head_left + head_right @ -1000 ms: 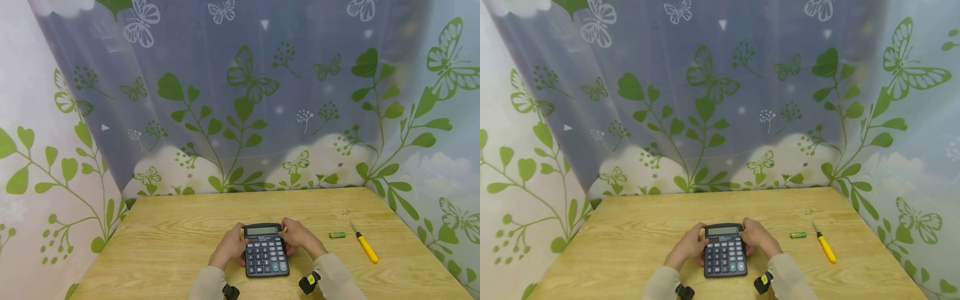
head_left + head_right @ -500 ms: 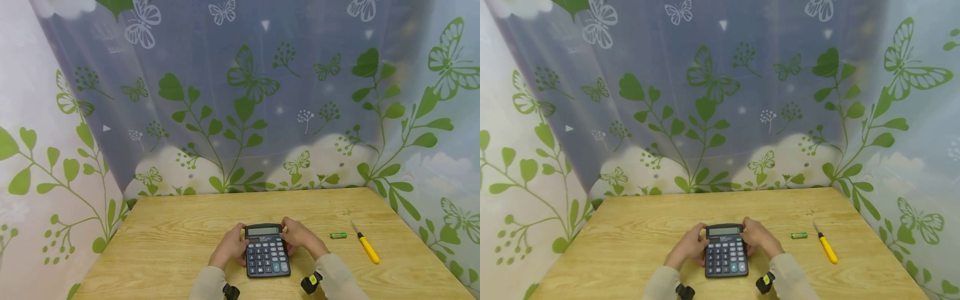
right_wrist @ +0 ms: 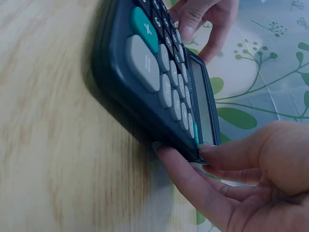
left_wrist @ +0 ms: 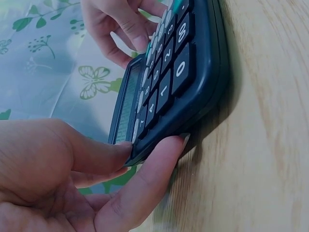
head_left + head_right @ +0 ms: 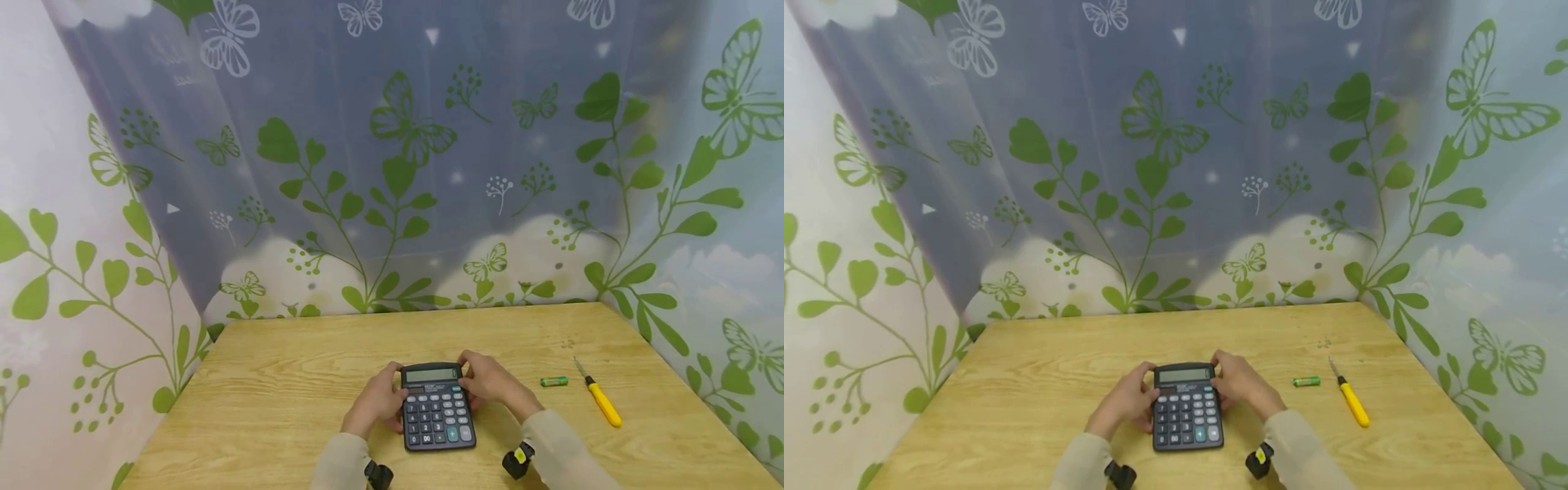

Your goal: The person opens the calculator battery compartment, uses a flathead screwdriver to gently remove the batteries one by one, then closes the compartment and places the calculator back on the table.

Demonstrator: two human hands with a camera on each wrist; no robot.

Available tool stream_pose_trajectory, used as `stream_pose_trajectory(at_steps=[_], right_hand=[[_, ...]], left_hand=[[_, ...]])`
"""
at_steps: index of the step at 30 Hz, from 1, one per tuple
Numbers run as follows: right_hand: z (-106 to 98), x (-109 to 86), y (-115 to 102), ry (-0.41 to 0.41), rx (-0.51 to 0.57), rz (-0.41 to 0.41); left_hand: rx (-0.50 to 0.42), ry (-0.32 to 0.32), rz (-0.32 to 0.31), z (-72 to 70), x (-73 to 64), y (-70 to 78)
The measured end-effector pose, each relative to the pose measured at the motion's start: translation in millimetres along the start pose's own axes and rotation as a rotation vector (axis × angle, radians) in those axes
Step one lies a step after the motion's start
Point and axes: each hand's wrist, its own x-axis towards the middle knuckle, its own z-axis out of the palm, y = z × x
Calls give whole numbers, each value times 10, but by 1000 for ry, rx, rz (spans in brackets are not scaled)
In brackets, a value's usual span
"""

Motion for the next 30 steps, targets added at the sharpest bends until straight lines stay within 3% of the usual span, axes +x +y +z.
stream_pose_trajectory(at_steps=[30], right_hand=[[36, -21, -44, 29, -51, -36]], left_hand=[[-11, 4, 5, -15, -12, -15]])
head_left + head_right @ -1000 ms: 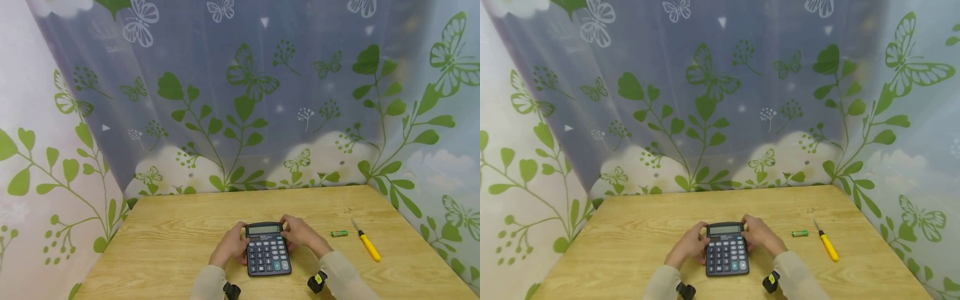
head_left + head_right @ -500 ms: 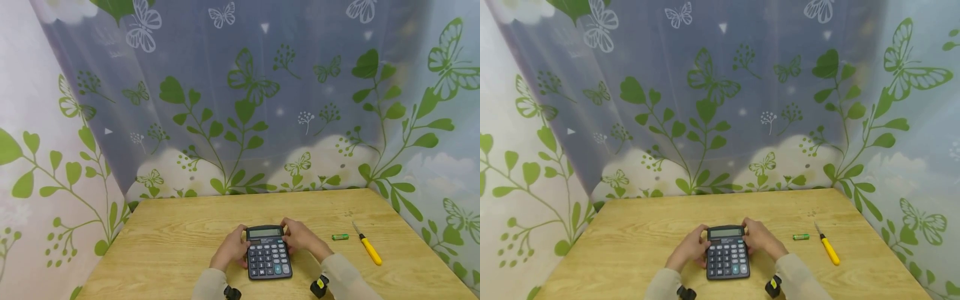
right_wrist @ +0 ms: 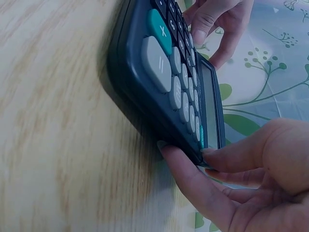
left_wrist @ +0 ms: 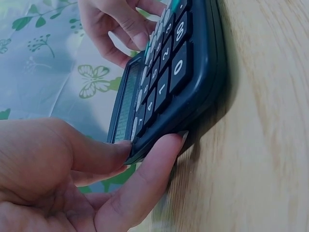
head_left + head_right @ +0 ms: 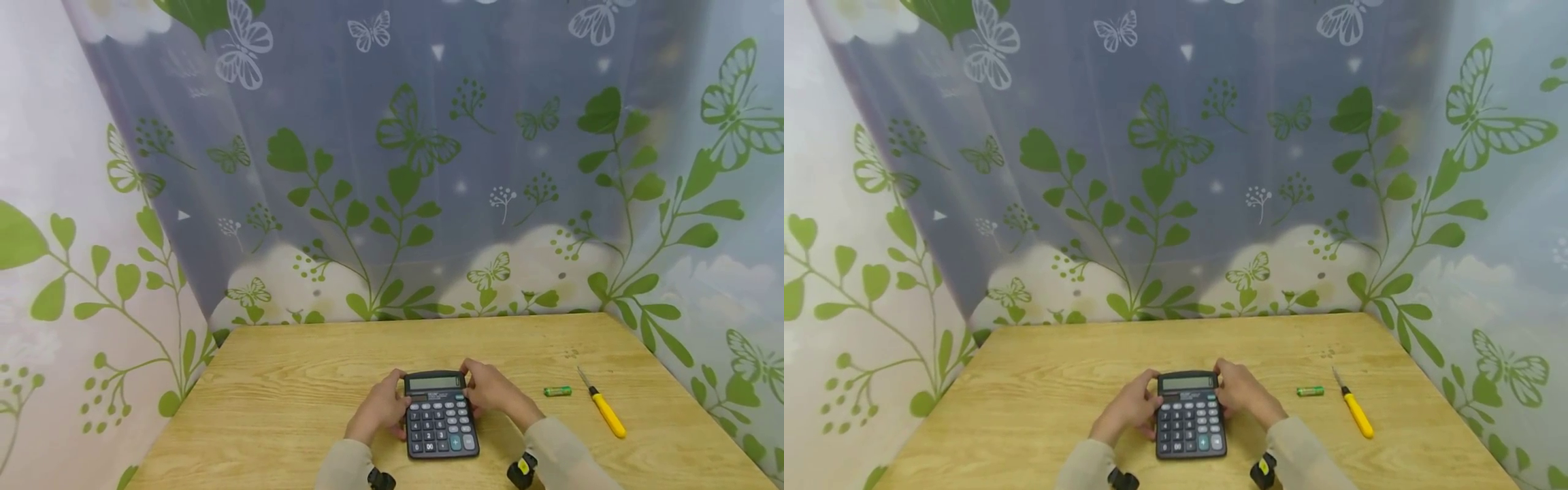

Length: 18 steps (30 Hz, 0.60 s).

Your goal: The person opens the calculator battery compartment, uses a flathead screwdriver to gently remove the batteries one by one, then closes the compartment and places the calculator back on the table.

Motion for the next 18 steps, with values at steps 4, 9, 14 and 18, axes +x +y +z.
stream_pose_trajectory(at_steps=[4, 9, 14, 18], right_hand=[[-6, -4, -8, -1, 1, 1], [2, -10, -7, 2, -2, -2], [10, -17, -5, 17, -10, -16], [10, -11, 0, 23, -9, -28]], left_hand=[[-3, -13, -1, -17, 5, 3], [-1, -16, -10, -22, 14, 1], [4, -14, -9, -19, 8, 0], [5, -8, 3, -14, 8, -3]])
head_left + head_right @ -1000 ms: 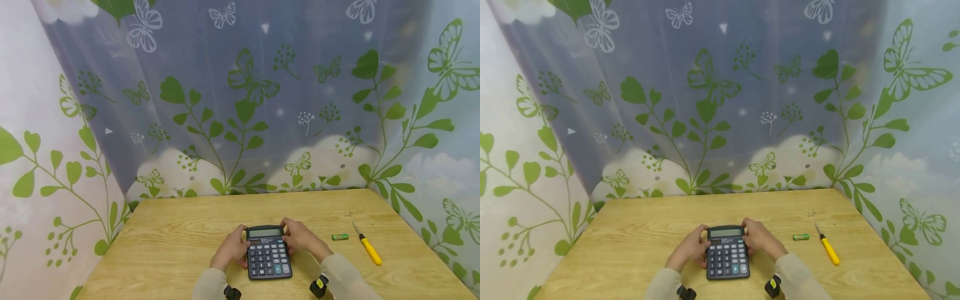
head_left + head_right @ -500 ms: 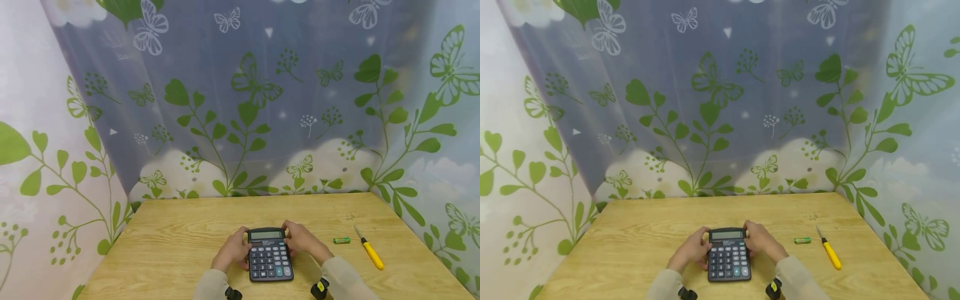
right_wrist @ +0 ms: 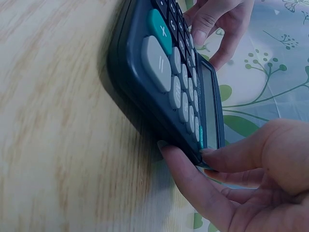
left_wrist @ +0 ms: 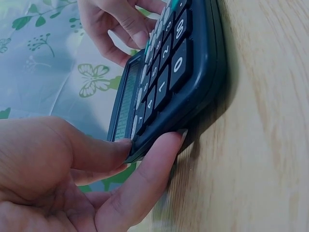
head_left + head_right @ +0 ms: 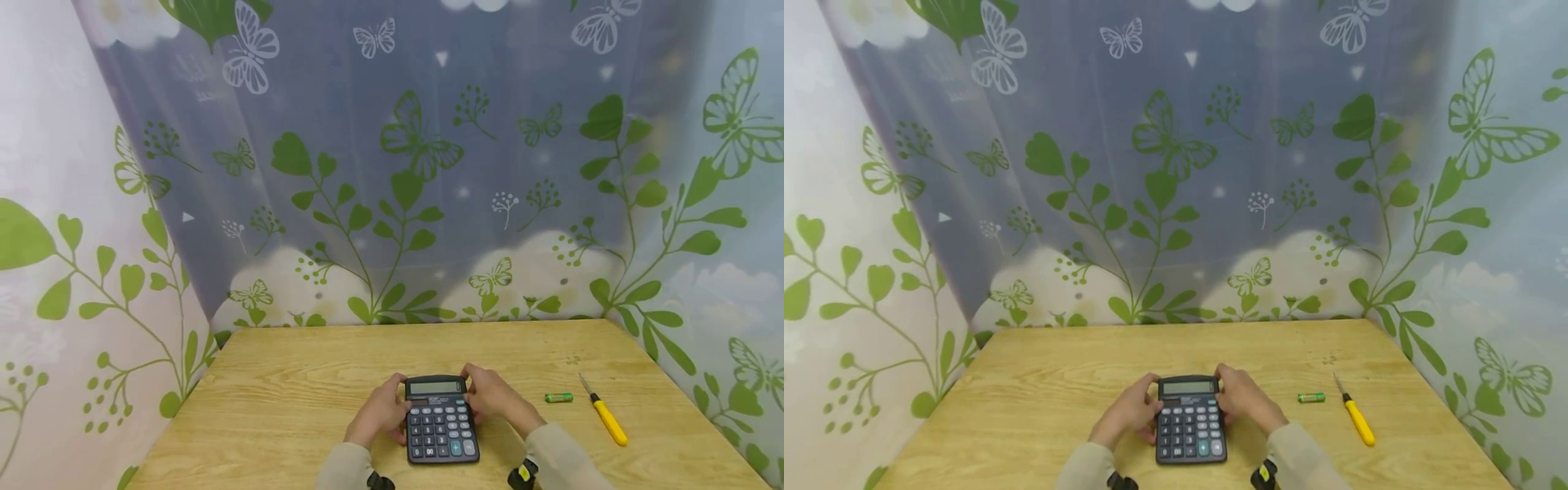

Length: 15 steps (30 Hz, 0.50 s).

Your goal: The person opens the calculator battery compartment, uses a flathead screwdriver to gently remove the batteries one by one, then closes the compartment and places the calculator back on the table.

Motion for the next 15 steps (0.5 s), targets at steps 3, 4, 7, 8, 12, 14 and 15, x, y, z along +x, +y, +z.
stream_pose_trajectory(at_steps=[3, 4, 7, 8, 12, 14, 15], right_hand=[[2, 1, 5, -3, 1, 0], [2, 1, 6, -4, 1, 1], [2, 4, 7, -8, -1, 7], [2, 5, 6, -10, -4, 8], [-1, 9, -6, -12, -12, 8], [-4, 8, -14, -13, -13, 9], [-5, 8, -17, -14, -13, 12]], left_hand=[[-5, 2, 3, 7, 3, -13], [-7, 1, 3, 8, 4, -15], [-8, 0, 5, 7, 11, -23], [-8, 0, 3, 6, 14, -26], [-8, 1, 5, 5, 20, -33], [-9, 1, 5, 4, 19, -33], [-10, 2, 7, 5, 19, -33]])
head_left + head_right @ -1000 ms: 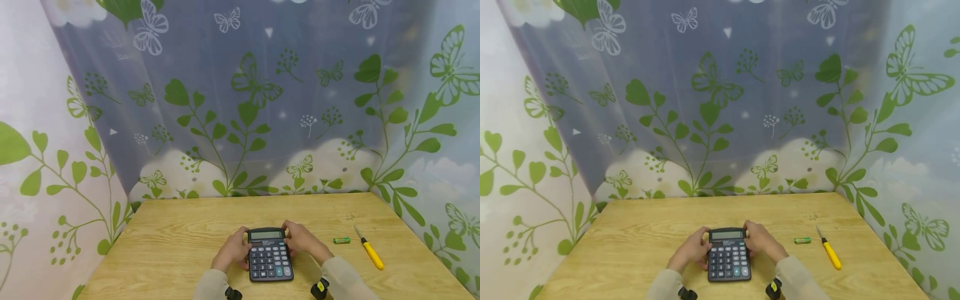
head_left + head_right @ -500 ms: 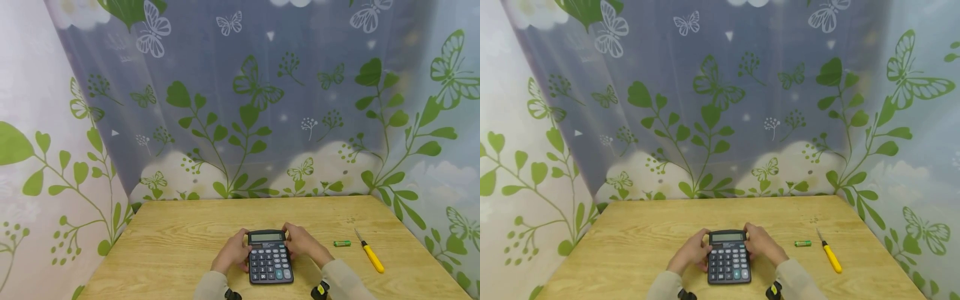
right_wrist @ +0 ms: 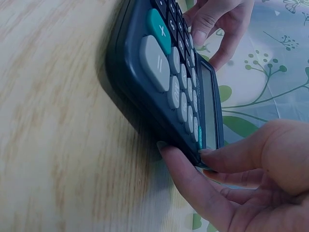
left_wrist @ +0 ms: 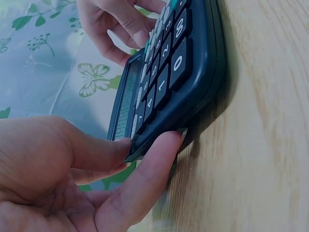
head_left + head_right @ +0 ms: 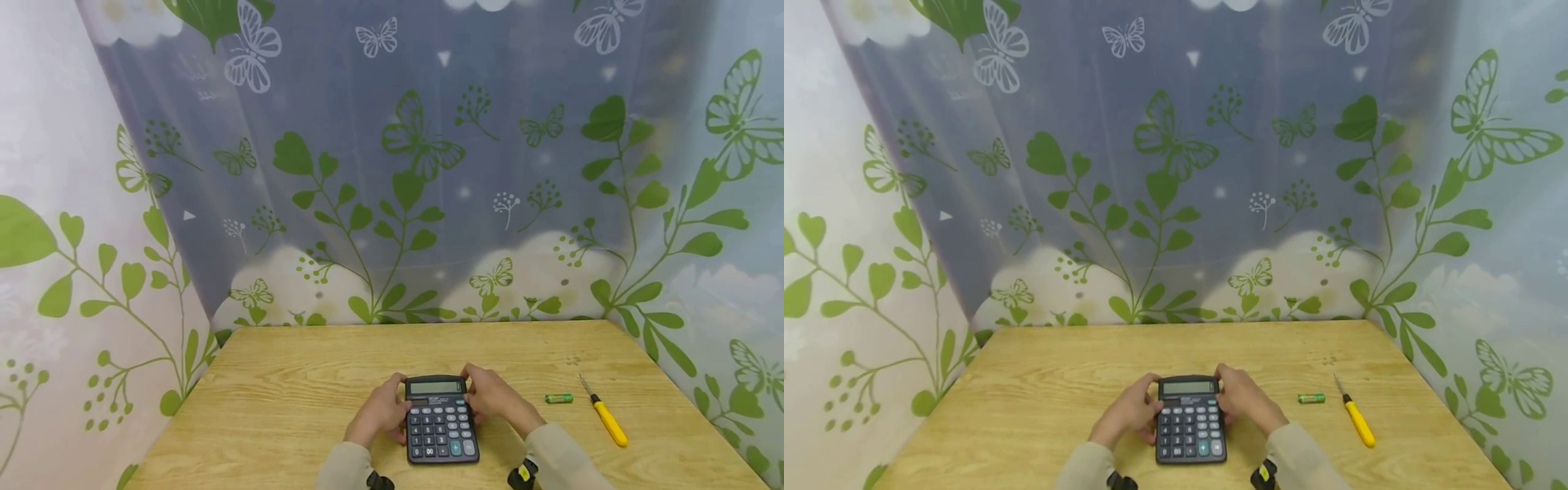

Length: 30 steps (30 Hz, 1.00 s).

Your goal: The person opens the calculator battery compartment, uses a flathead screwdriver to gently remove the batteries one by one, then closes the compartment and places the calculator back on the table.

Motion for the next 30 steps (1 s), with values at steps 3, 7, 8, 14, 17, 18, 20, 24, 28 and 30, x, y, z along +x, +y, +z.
stream_pose_trajectory(at_steps=[3, 7, 8, 14, 17, 18, 20, 24, 28, 30], right_hand=[[-6, -1, -9, -4, 2, 9], [-11, 1, -20, -7, 4, 15], [-11, 1, -21, -6, 3, 16], [0, -2, -5, 5, -15, 10], [1, -3, 3, 6, -16, 6], [2, -2, 6, 5, -14, 7], [4, 2, 12, 7, -9, 10], [8, 6, 22, 6, 0, 14], [5, 16, 36, 9, 2, 8], [5, 21, 41, 19, 3, 9]], left_hand=[[4, 0, -1, -1, 1, 8], [9, 5, 0, -7, -1, 24], [9, 5, 0, -8, -1, 26], [6, 3, 7, -7, -10, 28], [-3, 9, 10, -4, -16, 26], [-8, 10, 8, -3, -16, 25], [-14, 15, 4, 2, -12, 21], [-25, 19, -2, 11, -5, 16], [-29, 28, 14, 23, -7, 9], [-31, 35, 29, 30, -9, 5]])
